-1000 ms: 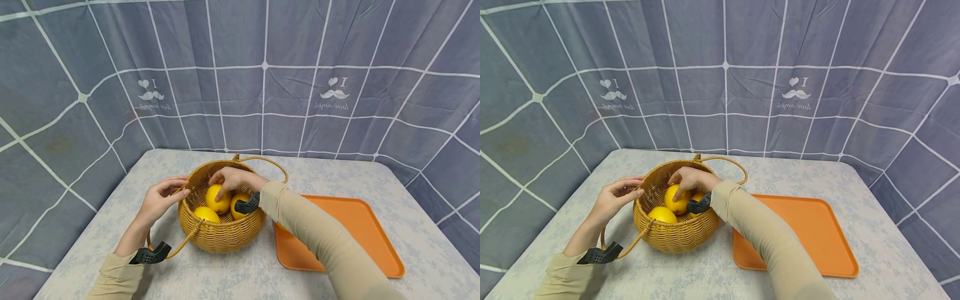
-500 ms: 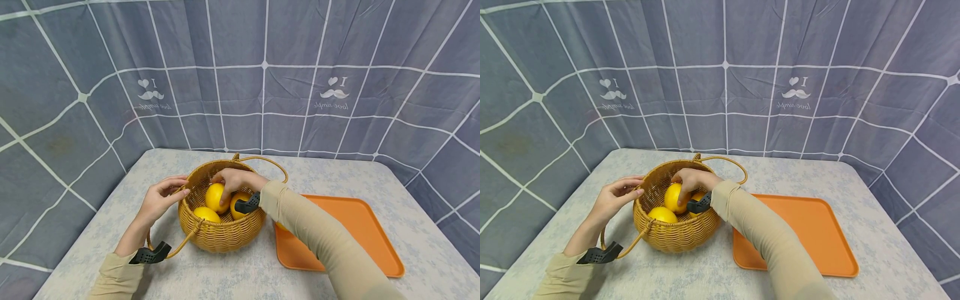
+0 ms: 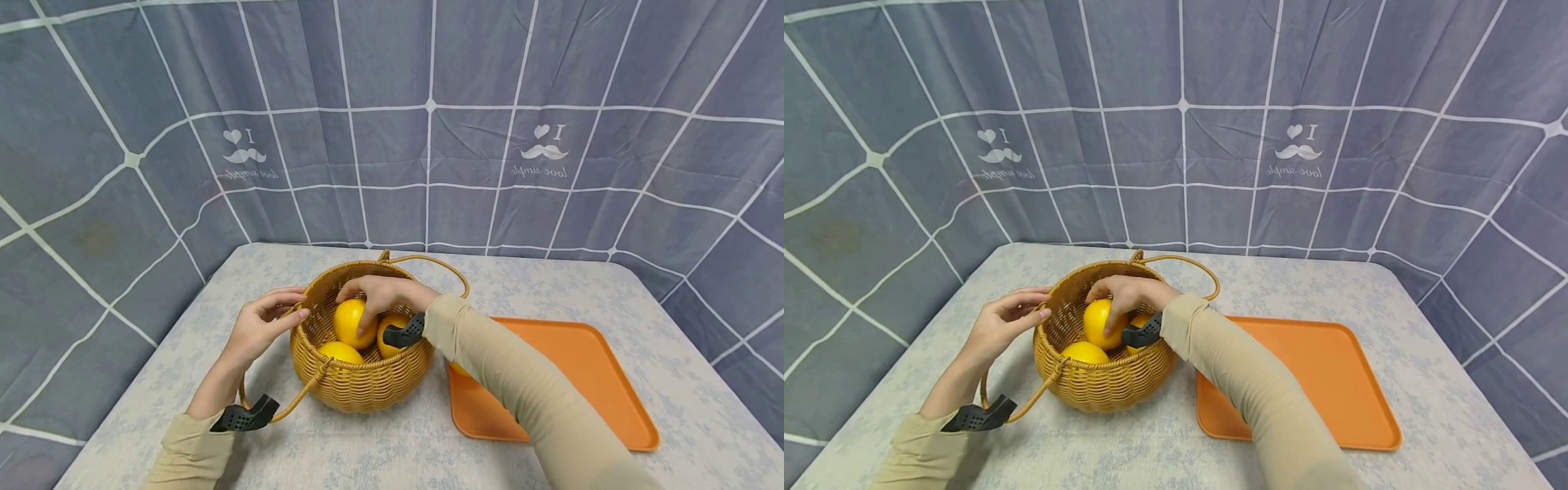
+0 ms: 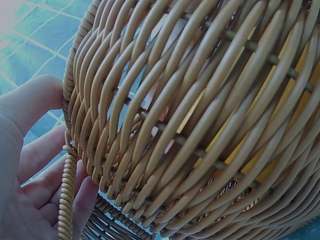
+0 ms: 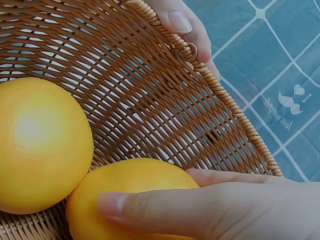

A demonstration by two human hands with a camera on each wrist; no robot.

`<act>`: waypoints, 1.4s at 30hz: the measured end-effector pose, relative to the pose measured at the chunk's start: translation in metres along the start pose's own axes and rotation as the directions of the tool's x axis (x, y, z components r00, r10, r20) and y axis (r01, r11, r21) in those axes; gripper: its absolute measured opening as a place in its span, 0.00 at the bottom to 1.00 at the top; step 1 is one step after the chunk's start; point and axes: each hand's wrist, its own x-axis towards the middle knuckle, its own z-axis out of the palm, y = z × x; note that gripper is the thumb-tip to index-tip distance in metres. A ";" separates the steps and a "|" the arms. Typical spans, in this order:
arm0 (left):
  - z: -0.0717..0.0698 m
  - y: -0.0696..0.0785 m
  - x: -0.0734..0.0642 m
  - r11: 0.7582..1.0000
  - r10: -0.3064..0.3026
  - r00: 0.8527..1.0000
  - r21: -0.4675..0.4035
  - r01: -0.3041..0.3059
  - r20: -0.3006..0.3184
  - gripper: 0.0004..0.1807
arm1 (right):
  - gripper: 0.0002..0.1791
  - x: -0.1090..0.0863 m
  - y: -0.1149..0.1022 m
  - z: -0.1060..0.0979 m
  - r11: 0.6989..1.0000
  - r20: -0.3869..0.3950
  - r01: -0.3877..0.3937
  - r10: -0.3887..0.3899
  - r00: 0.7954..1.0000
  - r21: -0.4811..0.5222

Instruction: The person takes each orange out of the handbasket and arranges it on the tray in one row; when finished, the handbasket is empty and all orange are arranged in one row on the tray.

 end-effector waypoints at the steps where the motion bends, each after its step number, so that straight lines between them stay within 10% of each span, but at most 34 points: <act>1: 0.000 0.000 0.000 1.000 -0.001 1.000 0.001 0.001 -0.001 0.14 | 0.38 0.000 0.000 -0.001 1.000 0.004 0.004 -0.004 1.000 -0.013; 18: 0.000 -0.002 -0.003 1.000 0.003 1.000 0.010 -0.003 0.006 0.14 | 0.38 -0.010 -0.003 0.000 0.990 -0.007 0.131 -0.131 0.991 0.060; 36: -0.002 -0.003 -0.001 1.000 0.021 1.000 -0.021 -0.021 0.009 0.14 | 0.35 -0.070 -0.002 -0.017 0.887 -0.277 0.302 -0.210 0.938 0.349; 42: -0.001 -0.003 -0.001 1.000 0.022 1.000 -0.018 -0.022 0.007 0.14 | 0.32 -0.101 0.004 -0.025 0.876 -0.416 0.354 -0.203 0.886 0.327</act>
